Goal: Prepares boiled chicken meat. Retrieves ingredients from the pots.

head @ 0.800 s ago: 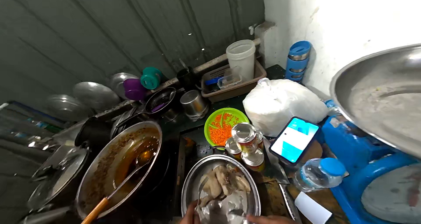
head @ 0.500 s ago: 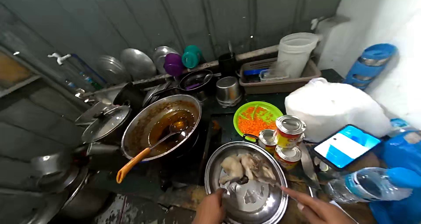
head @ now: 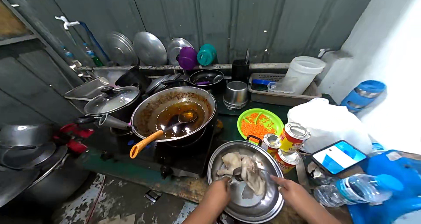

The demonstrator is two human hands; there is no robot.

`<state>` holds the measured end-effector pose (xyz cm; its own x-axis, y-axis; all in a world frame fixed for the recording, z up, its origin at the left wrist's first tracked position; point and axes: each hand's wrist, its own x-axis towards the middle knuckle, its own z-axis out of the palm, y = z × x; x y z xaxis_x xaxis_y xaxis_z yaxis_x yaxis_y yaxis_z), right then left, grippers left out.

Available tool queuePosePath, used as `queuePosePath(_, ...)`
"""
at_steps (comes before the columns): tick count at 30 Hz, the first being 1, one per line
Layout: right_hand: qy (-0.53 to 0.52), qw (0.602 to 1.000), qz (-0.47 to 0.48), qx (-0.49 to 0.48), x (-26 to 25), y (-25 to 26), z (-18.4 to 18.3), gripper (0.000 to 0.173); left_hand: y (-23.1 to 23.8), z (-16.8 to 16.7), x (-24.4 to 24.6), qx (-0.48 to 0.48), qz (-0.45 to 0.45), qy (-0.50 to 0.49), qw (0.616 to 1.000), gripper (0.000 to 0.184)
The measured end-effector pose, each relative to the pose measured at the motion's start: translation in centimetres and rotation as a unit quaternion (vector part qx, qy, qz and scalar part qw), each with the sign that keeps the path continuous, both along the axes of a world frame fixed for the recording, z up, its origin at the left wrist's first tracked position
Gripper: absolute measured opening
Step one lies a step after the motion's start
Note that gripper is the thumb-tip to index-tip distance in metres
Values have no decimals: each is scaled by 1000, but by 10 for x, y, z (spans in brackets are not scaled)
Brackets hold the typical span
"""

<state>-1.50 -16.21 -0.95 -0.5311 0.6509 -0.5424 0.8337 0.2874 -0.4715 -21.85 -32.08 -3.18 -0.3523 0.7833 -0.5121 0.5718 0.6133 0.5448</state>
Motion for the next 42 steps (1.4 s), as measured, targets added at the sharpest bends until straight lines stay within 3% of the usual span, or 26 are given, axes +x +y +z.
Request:
queuePosePath(4,78,989,22,-127,20,-23,-18,44,-29,10,-2,24,2,-10,1000,43)
queuePosePath(6,107,984,22,-144,19,-39,-29,43,-36,20,3,24,-19,2,1000,44)
queuePosePath(12,-30,996,87,-16,27,-50,12,46,-26,28,16,-20,-92,51,994,42)
queuePosePath(15,7,996,93,-5,60,-36,38,45,-30,33,25,6,-137,34,990,42)
queuePosePath(18,26,988,147,-40,68,-42,52,44,-41,39,15,61,-78,4,995,41)
queuePosePath(21,-53,984,170,1,40,-63,44,47,-46,50,-5,69,-12,48,996,42)
queuePosePath(25,-89,989,96,74,7,-51,12,51,-45,63,-14,-57,-67,112,990,41)
queuePosePath(28,-98,985,65,130,-1,-39,3,55,-47,58,-7,-100,-100,115,983,41)
queuePosePath(37,-51,993,104,36,52,-29,28,50,-43,54,-6,-37,-66,102,992,41)
queuePosePath(42,-64,989,111,78,28,-44,27,51,-3,50,4,-40,-96,131,986,41)
